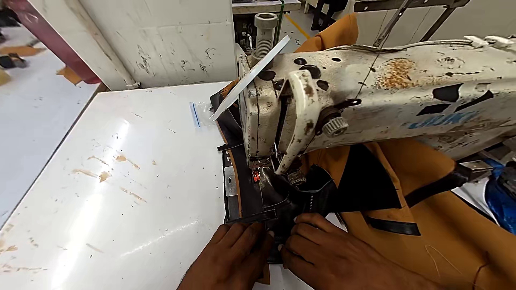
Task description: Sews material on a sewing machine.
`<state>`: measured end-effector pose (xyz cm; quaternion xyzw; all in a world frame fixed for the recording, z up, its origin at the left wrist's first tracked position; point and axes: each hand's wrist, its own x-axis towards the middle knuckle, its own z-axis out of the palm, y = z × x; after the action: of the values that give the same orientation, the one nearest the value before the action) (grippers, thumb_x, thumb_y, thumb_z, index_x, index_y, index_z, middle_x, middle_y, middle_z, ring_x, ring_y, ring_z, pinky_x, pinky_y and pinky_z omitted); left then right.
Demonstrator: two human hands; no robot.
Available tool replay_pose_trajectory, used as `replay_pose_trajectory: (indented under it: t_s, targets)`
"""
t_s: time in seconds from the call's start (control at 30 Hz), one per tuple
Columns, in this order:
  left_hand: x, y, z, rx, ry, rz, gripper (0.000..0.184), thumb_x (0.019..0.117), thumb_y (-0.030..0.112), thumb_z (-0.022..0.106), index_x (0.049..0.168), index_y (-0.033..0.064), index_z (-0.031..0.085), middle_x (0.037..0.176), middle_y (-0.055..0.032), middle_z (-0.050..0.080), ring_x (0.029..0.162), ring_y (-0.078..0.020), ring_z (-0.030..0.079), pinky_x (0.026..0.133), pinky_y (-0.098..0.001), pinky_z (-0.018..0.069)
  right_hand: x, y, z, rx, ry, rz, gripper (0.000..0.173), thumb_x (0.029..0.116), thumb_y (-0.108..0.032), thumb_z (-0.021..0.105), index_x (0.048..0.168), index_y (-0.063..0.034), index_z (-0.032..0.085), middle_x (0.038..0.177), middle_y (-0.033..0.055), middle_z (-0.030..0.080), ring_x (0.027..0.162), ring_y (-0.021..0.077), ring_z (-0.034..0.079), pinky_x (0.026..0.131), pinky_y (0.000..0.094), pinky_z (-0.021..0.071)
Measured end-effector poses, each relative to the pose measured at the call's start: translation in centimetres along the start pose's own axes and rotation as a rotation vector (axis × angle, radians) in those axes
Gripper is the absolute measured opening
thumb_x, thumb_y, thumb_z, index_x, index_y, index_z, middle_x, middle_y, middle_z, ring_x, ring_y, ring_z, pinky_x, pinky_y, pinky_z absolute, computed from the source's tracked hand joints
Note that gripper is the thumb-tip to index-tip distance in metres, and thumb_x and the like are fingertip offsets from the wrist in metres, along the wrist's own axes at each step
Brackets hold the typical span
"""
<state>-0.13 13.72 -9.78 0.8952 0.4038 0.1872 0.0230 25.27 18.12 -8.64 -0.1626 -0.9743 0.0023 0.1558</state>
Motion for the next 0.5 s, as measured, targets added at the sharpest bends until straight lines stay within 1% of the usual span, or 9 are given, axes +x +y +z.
replay_pose_trajectory:
  t_s: [0.03, 0.1, 0.13, 0.2, 0.27, 0.33, 0.37, 0.43, 0.5]
  targets:
    - [0.1, -0.4, 0.0, 0.003, -0.014, 0.022, 0.036, 0.1010, 0.009, 0.051, 0.132, 0.0171, 0.068, 0.124, -0.0118, 0.066, 0.105, -0.0271, 0.064, 0.085, -0.0377, 0.0529, 0.0, 0.0, 0.0, 0.007, 0.001, 0.007, 0.022, 0.1062, -0.010, 0.046, 0.102, -0.0104, 0.068, 0.089, 0.0039, 0.065, 0.093, 0.0228, 0.063, 0.103, 0.0407, 0.0459]
    - [0.4, -1.0, -0.3, -0.010, -0.038, 0.059, 0.038, 0.1013, 0.009, 0.049, 0.134, 0.0148, 0.066, 0.125, -0.0144, 0.064, 0.106, -0.0284, 0.064, 0.087, -0.0358, 0.0546, -0.1, 0.0, 0.0, 0.019, -0.002, 0.020, 0.022, 0.1064, -0.009, 0.046, 0.103, -0.0104, 0.067, 0.090, 0.0041, 0.065, 0.094, 0.0229, 0.064, 0.104, 0.0409, 0.0457]
    - [0.5, -1.3, -0.4, -0.024, -0.032, 0.086, 0.036, 0.1011, 0.007, 0.048, 0.133, 0.0119, 0.066, 0.124, -0.0154, 0.064, 0.105, -0.0288, 0.064, 0.087, -0.0350, 0.0554, 0.0, 0.0, 0.0, 0.022, -0.005, 0.027, 0.022, 0.1065, -0.009, 0.045, 0.102, -0.0103, 0.067, 0.091, 0.0043, 0.065, 0.095, 0.0231, 0.064, 0.104, 0.0412, 0.0459]
    - [0.6, -2.1, -0.6, -0.055, -0.001, 0.141, 0.031, 0.1021, 0.005, 0.047, 0.125, 0.0083, 0.067, 0.120, -0.0157, 0.065, 0.104, -0.0273, 0.066, 0.088, -0.0326, 0.0566, 0.1, 0.0, -0.1, 0.028, -0.005, 0.041, 0.022, 0.1065, -0.009, 0.045, 0.101, -0.0095, 0.067, 0.092, 0.0053, 0.065, 0.095, 0.0239, 0.064, 0.104, 0.0419, 0.0468]
    - [0.5, -2.9, -0.7, -0.080, 0.018, 0.184, 0.027, 0.1028, 0.004, 0.046, 0.120, 0.0075, 0.067, 0.116, -0.0147, 0.066, 0.104, -0.0256, 0.067, 0.089, -0.0311, 0.0569, 0.1, -0.2, -0.1, 0.016, 0.000, 0.058, 0.021, 0.1070, -0.011, 0.045, 0.102, -0.0093, 0.066, 0.101, 0.0063, 0.067, 0.099, 0.0236, 0.064, 0.101, 0.0413, 0.0477]
    - [0.4, -3.6, -0.4, -0.088, 0.060, 0.208, 0.025, 0.1032, 0.005, 0.048, 0.116, 0.0087, 0.069, 0.110, -0.0114, 0.069, 0.100, -0.0231, 0.068, 0.086, -0.0293, 0.0571, 0.2, -0.3, -0.1, -0.012, 0.004, 0.074, 0.021, 0.1086, -0.017, 0.046, 0.108, -0.0097, 0.066, 0.115, 0.0061, 0.069, 0.108, 0.0228, 0.065, 0.099, 0.0400, 0.0481]
    - [0.2, -3.8, -0.2, -0.089, 0.081, 0.210, 0.025, 0.1029, 0.005, 0.049, 0.115, 0.0098, 0.070, 0.109, -0.0098, 0.070, 0.098, -0.0217, 0.068, 0.085, -0.0284, 0.0568, 0.3, -0.4, -0.1, -0.029, 0.002, 0.074, 0.022, 0.1089, -0.017, 0.045, 0.112, -0.0095, 0.065, 0.120, 0.0060, 0.069, 0.110, 0.0227, 0.065, 0.099, 0.0398, 0.0480]
    - [0.0, -4.0, 0.0, -0.093, 0.110, 0.204, 0.025, 0.1029, 0.006, 0.050, 0.114, 0.0113, 0.072, 0.107, -0.0081, 0.071, 0.098, -0.0199, 0.068, 0.084, -0.0272, 0.0567, 0.5, -0.4, 0.0, -0.055, 0.005, 0.068, 0.024, 0.1086, -0.012, 0.042, 0.116, -0.0090, 0.065, 0.122, 0.0056, 0.069, 0.112, 0.0226, 0.065, 0.100, 0.0407, 0.0480]
    - [-0.2, -4.2, 0.1, -0.104, 0.129, 0.200, 0.024, 0.1032, 0.007, 0.051, 0.114, 0.0117, 0.072, 0.107, -0.0076, 0.072, 0.098, -0.0190, 0.069, 0.084, -0.0268, 0.0567, 0.6, -0.4, -0.1, -0.073, 0.006, 0.061, 0.026, 0.1069, -0.007, 0.041, 0.115, -0.0084, 0.065, 0.123, 0.0059, 0.070, 0.116, 0.0226, 0.065, 0.101, 0.0417, 0.0480]
